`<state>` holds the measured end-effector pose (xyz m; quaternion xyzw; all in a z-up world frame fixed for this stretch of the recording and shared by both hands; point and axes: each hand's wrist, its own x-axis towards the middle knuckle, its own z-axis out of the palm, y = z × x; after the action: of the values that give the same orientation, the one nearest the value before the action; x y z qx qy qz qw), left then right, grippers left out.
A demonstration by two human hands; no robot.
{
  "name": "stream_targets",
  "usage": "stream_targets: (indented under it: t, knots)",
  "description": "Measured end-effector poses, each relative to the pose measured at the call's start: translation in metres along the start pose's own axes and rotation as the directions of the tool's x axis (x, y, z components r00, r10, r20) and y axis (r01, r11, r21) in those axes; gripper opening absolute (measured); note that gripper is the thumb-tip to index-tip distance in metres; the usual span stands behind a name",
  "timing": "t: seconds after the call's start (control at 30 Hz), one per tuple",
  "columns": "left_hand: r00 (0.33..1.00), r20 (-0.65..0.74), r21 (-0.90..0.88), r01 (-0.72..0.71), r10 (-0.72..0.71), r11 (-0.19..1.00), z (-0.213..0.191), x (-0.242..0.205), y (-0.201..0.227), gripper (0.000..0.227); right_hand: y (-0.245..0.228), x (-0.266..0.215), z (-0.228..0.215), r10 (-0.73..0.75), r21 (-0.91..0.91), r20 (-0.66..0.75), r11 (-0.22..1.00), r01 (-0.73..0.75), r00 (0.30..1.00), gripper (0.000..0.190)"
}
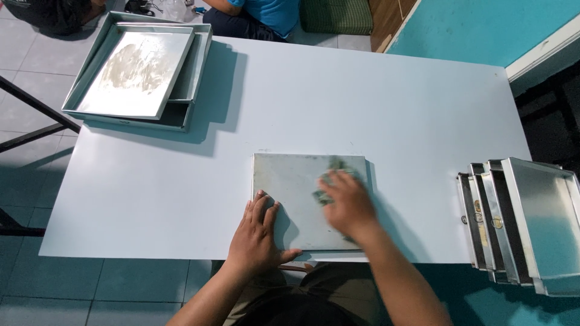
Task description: The person wipes a rectangular metal tray with a cloth, then flips it over and wipes the other side. They place the tray aside and repeat the wiping process on a second tray. The person handles the trays one at a time and uses a cloth to clean both sides.
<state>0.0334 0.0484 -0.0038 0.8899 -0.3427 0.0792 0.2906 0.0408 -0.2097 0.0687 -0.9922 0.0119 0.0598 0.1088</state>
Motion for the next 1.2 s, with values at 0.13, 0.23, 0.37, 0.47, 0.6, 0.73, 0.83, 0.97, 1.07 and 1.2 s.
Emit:
stream_targets:
  t: [0.13, 0.23, 0.37, 0.47, 0.6, 0.73, 0.83, 0.97, 1.07, 1.2]
  knots:
    - [1.0, 0.015, -0.006, 0.019, -0.019, 1.0, 0.0, 0.0, 0.001, 0.121, -0.053, 0.007, 0.026, -0.271, 0.081, 0.048, 0.96, 0.267, 0.961, 0.062]
    - [0.996, 0.057, -0.025, 0.072, -0.071, 0.997, -0.004, 0.001, 0.002, 0.121, -0.064, 0.009, 0.019, -0.365, 0.104, 0.058, 0.928, 0.358, 0.929, 0.066]
    - [0.998, -0.064, -0.041, 0.017, -0.02, 0.999, 0.001, -0.002, -0.001, 0.12, -0.047, 0.004, -0.01, -0.13, 0.01, 0.064, 0.992, 0.129, 0.989, 0.054]
    - [0.999, -0.011, -0.04, 0.04, -0.041, 0.998, -0.001, -0.002, -0.002, 0.123, -0.012, 0.001, -0.016, 0.145, 0.025, 0.046, 0.989, -0.146, 0.988, 0.054]
    - [0.999, 0.034, -0.016, 0.043, -0.042, 0.999, 0.001, -0.002, -0.002, 0.12, 0.014, 0.003, 0.011, 0.177, 0.076, -0.071, 0.982, -0.171, 0.982, 0.059]
    - [0.996, 0.062, -0.008, 0.067, -0.066, 0.998, 0.004, -0.002, 0.0, 0.126, -0.052, 0.002, -0.001, 0.077, 0.047, 0.021, 0.996, -0.078, 0.997, 0.055]
    - [0.999, 0.003, -0.044, 0.045, -0.044, 0.998, -0.007, 0.0, 0.003, 0.119, -0.07, 0.007, 0.022, -0.073, 0.067, 0.008, 0.995, 0.072, 0.997, 0.059]
    - [0.962, -0.245, -0.087, 0.099, -0.118, 0.991, -0.019, -0.008, 0.008, 0.116, -0.073, 0.01, 0.031, -0.143, 0.075, -0.059, 0.986, 0.147, 0.988, 0.063]
    - [0.957, -0.178, 0.205, 0.266, -0.231, 0.942, -0.015, -0.033, -0.003, 0.14, -0.067, 0.008, 0.031, -0.135, 0.064, -0.041, 0.988, 0.138, 0.99, 0.065]
    - [0.971, -0.098, 0.387, 0.24, -0.219, 0.89, -0.017, -0.042, -0.011, 0.134, -0.066, 0.008, 0.036, -0.148, 0.05, -0.05, 0.987, 0.151, 0.988, 0.065]
